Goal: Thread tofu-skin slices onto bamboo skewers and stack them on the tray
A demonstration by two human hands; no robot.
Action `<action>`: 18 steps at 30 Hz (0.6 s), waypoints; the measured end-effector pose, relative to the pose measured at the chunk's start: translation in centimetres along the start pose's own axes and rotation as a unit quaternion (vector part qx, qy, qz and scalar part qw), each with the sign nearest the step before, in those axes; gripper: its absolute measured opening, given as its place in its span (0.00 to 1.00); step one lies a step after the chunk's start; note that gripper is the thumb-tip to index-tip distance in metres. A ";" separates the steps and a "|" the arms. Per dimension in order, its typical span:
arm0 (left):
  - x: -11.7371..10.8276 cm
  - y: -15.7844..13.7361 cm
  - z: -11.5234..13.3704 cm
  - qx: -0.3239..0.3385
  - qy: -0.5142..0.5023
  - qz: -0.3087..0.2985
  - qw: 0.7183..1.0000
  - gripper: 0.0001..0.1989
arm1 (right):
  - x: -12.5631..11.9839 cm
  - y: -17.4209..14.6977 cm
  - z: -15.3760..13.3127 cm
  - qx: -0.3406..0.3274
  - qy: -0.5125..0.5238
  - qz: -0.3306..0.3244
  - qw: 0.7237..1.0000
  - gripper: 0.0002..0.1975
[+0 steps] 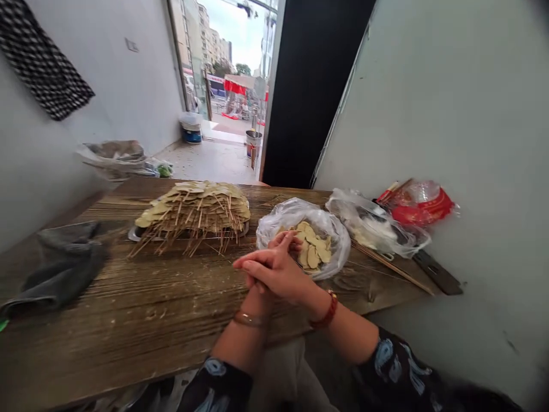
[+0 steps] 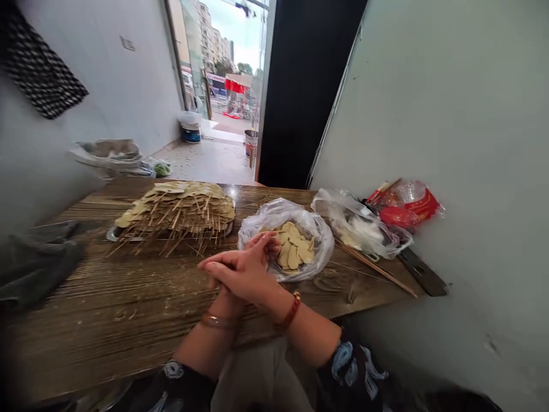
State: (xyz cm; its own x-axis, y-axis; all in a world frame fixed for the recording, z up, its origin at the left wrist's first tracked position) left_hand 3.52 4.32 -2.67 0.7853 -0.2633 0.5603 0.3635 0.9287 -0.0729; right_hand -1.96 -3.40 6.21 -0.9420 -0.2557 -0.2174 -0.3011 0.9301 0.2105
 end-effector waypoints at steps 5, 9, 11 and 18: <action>0.2 -0.4 0.3 -0.040 -0.010 -0.012 0.999 0.18 | -12.0 -8.3 5.4 0.063 -0.152 0.165 0.972 0.18; 0.5 -0.7 1.0 -0.031 0.000 -0.008 1.000 0.20 | -22.0 -13.4 8.4 0.097 -0.286 0.263 0.916 0.19; 0.5 -0.9 1.2 -0.027 0.015 -0.002 1.000 0.19 | -25.4 -14.8 9.4 0.102 -0.335 0.270 0.897 0.16; -0.7 -0.8 2.6 0.018 0.035 0.035 0.999 0.19 | -29.1 -15.8 12.6 0.109 -0.465 0.173 0.861 0.07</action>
Point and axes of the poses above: each hand's wrist, its own y-axis towards the middle knuckle, its own x-axis out of the palm, z = x × y, the point moved 10 cm from there along y, towards the middle knuckle, and after that the axes turned 5 degrees about -x, right-handed, at the moved point
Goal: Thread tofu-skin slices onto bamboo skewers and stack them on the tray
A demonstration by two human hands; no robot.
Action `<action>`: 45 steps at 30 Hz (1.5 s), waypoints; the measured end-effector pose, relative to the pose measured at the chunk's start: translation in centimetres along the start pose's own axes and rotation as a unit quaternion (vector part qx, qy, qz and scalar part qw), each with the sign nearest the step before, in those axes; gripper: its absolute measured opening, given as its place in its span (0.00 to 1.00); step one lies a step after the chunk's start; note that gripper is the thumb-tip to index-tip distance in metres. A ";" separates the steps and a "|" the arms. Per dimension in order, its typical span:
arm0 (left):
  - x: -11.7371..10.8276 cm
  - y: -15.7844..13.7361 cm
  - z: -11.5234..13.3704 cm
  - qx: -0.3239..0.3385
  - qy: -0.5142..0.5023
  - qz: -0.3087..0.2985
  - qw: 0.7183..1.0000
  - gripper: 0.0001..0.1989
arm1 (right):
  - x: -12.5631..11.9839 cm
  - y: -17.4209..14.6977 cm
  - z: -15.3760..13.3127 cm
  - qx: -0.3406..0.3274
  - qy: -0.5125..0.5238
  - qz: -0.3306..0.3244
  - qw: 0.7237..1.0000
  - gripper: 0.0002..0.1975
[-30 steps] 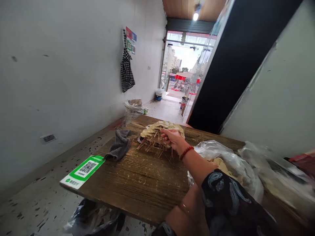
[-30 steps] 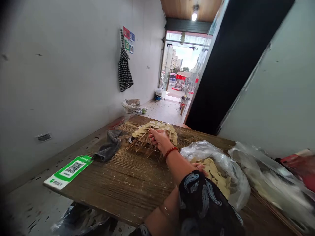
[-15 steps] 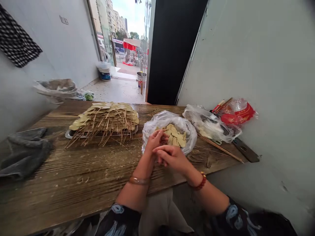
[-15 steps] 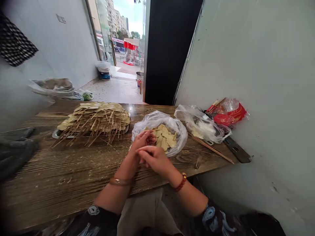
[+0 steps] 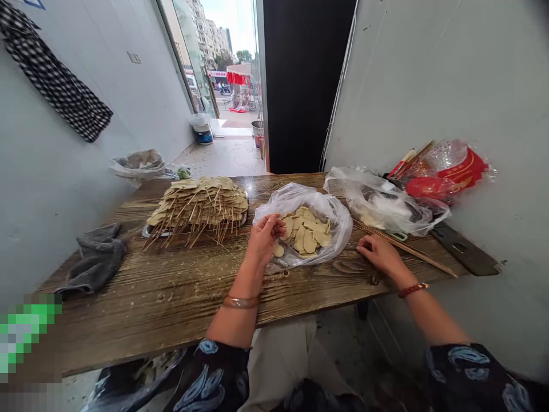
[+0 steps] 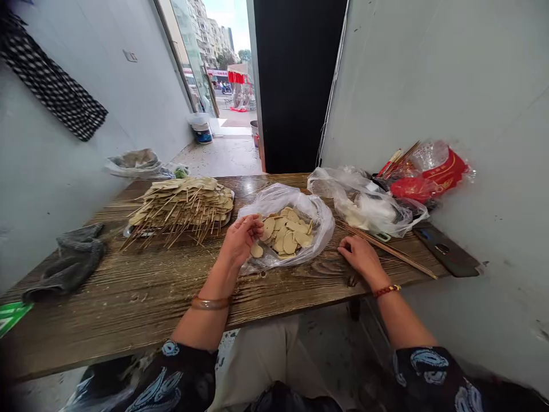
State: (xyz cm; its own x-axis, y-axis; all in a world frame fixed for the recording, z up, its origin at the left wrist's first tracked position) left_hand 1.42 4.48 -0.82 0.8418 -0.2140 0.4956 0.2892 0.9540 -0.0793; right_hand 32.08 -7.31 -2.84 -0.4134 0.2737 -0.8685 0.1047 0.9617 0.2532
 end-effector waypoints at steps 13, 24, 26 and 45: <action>0.4 -0.4 1.0 0.091 0.160 0.043 0.982 0.17 | 1.0 -3.8 -1.8 -0.087 -0.169 -0.065 0.980 0.09; 2.5 -0.9 1.2 0.227 0.473 0.055 0.849 0.12 | 0.1 -4.7 -0.1 -0.084 -0.013 0.019 0.996 0.08; 2.7 -1.0 1.3 0.239 0.487 0.062 0.838 0.12 | 0.1 -4.5 -0.3 -0.093 -0.010 0.011 0.996 0.08; 13.3 -0.9 -4.3 0.178 0.863 -0.062 0.469 0.12 | 0.8 -6.9 -3.3 -0.199 0.142 -0.007 0.970 0.09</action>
Point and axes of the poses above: each hand's wrist, its own y-axis towards the middle knuckle, its own x-axis out of the palm, z = x × y, the point moved 10 cm from there along y, towards the middle knuckle, and after that the axes turned 5 degrees about -x, right-handed, at the moved point
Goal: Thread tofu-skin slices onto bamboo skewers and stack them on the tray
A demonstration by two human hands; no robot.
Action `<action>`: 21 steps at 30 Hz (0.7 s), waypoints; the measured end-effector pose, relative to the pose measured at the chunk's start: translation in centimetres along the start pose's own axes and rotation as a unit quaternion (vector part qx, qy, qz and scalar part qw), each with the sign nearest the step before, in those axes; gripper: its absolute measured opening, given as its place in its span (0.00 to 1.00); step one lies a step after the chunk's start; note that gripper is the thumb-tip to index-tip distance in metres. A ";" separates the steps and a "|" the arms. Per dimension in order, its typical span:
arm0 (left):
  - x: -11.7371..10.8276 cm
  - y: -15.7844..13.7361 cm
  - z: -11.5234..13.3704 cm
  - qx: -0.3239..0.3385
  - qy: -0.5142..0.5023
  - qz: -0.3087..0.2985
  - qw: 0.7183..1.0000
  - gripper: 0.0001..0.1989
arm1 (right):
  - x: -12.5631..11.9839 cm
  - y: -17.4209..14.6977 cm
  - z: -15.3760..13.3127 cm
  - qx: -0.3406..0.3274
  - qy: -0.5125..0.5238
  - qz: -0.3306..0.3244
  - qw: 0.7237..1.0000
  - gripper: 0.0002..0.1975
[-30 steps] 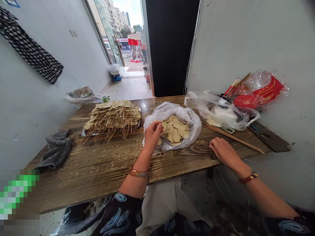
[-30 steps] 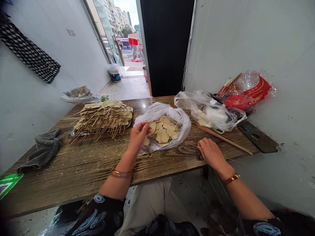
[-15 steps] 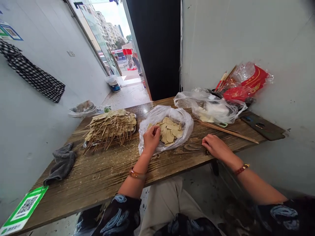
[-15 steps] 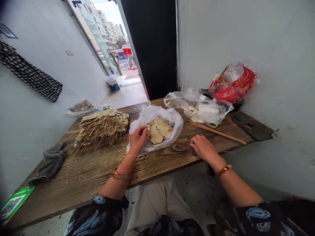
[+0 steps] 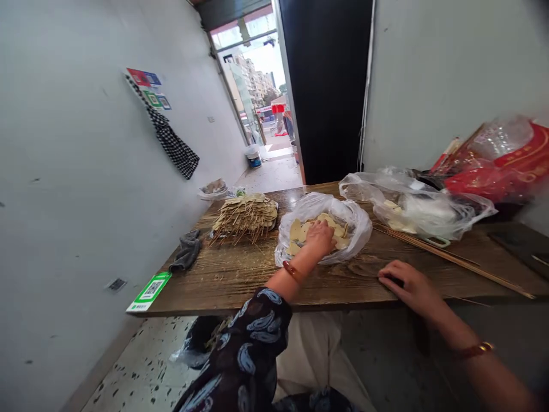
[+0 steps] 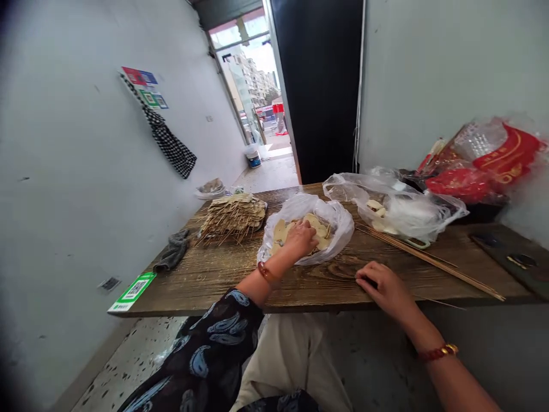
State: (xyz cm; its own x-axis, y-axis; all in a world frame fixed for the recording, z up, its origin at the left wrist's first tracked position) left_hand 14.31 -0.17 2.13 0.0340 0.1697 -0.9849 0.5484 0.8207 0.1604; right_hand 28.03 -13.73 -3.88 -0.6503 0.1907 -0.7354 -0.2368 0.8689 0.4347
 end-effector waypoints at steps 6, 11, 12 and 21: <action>-0.1 -0.6 1.1 0.015 -0.038 0.017 0.999 0.09 | 0.8 -0.7 -0.4 -0.015 0.037 -0.045 0.998 0.09; 0.4 -0.3 -0.6 -0.078 -0.334 0.016 0.939 0.03 | 1.1 -0.7 -1.1 -0.022 0.048 -0.104 0.993 0.07; 0.5 -0.3 -1.3 -0.105 -0.387 0.018 0.916 0.03 | 1.2 -0.8 -1.2 -0.023 0.051 -0.116 0.992 0.07; -0.8 -3.3 -7.1 -0.203 -0.731 0.013 0.651 0.10 | 1.6 -1.0 -2.2 -0.036 0.071 -0.175 0.981 0.03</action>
Point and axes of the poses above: each hand's wrist, its own y-axis towards the middle knuckle, its own x-axis out of the palm, z = x × y, the point moved 10 cm from there along y, towards the middle knuckle, and after that the axes turned 5 degrees about -x, right-handed, at the moved point
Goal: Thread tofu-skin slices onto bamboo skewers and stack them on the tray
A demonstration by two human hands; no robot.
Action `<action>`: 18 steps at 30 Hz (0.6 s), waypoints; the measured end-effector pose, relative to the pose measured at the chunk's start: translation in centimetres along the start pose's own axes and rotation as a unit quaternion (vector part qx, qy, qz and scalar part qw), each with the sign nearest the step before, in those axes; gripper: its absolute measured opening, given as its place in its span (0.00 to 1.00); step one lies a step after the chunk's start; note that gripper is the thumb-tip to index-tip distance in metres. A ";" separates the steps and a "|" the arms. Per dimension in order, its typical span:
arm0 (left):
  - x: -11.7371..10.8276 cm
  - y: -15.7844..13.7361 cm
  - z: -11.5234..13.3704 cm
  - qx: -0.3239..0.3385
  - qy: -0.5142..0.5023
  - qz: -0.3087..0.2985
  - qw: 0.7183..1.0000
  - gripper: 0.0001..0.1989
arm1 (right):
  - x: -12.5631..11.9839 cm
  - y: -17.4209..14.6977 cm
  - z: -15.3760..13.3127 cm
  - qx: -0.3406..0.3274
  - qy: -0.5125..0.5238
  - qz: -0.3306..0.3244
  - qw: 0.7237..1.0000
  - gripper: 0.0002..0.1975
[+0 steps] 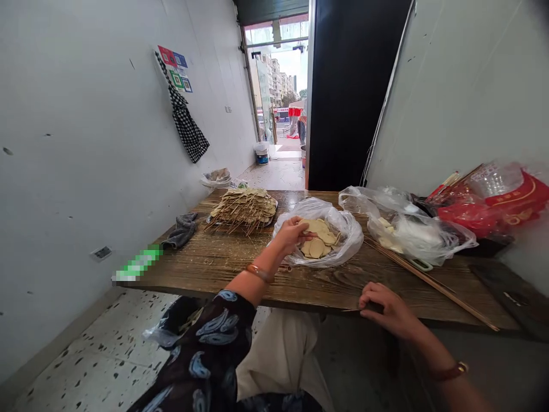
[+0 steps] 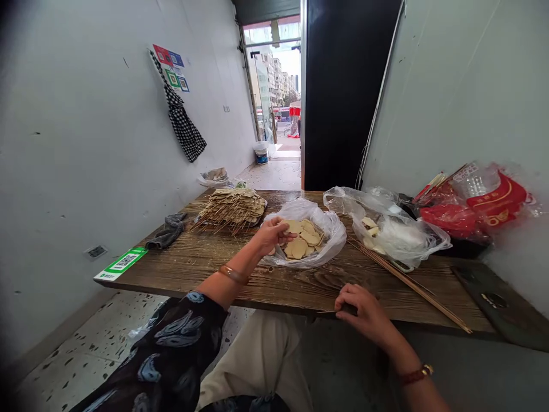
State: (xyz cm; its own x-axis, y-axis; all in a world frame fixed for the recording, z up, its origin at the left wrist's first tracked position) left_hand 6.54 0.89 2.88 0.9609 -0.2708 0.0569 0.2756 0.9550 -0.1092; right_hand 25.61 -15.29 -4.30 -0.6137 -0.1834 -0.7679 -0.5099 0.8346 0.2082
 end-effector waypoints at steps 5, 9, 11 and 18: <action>-1.3 -1.4 -0.4 -0.027 -0.145 -0.025 0.989 0.14 | 0.0 -0.4 -0.2 -0.010 -0.011 0.015 1.000 0.07; -1.9 -2.1 -1.2 -0.039 -0.162 -0.012 0.986 0.13 | -0.1 -0.6 -0.5 -0.017 -0.021 0.025 0.999 0.09; -2.1 -2.2 -1.5 -0.043 -0.167 -0.006 0.985 0.14 | -0.1 -0.7 -0.4 -0.014 -0.028 0.033 0.999 0.10; -3.0 -1.2 -1.4 -0.001 -0.077 0.052 0.996 0.12 | -0.7 -0.9 0.7 0.027 -0.038 0.130 0.990 0.09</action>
State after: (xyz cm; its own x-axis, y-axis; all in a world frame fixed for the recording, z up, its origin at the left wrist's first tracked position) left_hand 3.40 0.39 1.43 0.9690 -0.1495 0.1965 0.1759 0.9765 -0.1248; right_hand 26.95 -15.56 -4.38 -0.6720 0.0798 -0.7363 -0.3059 0.8755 0.3741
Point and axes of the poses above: each hand's wrist, its own y-axis towards the middle knuckle, its own x-axis out of the palm, z = x × y, the point moved 10 cm from there along y, towards the middle knuckle, and after that the axes turned 5 degrees about -x, right-handed, at the moved point
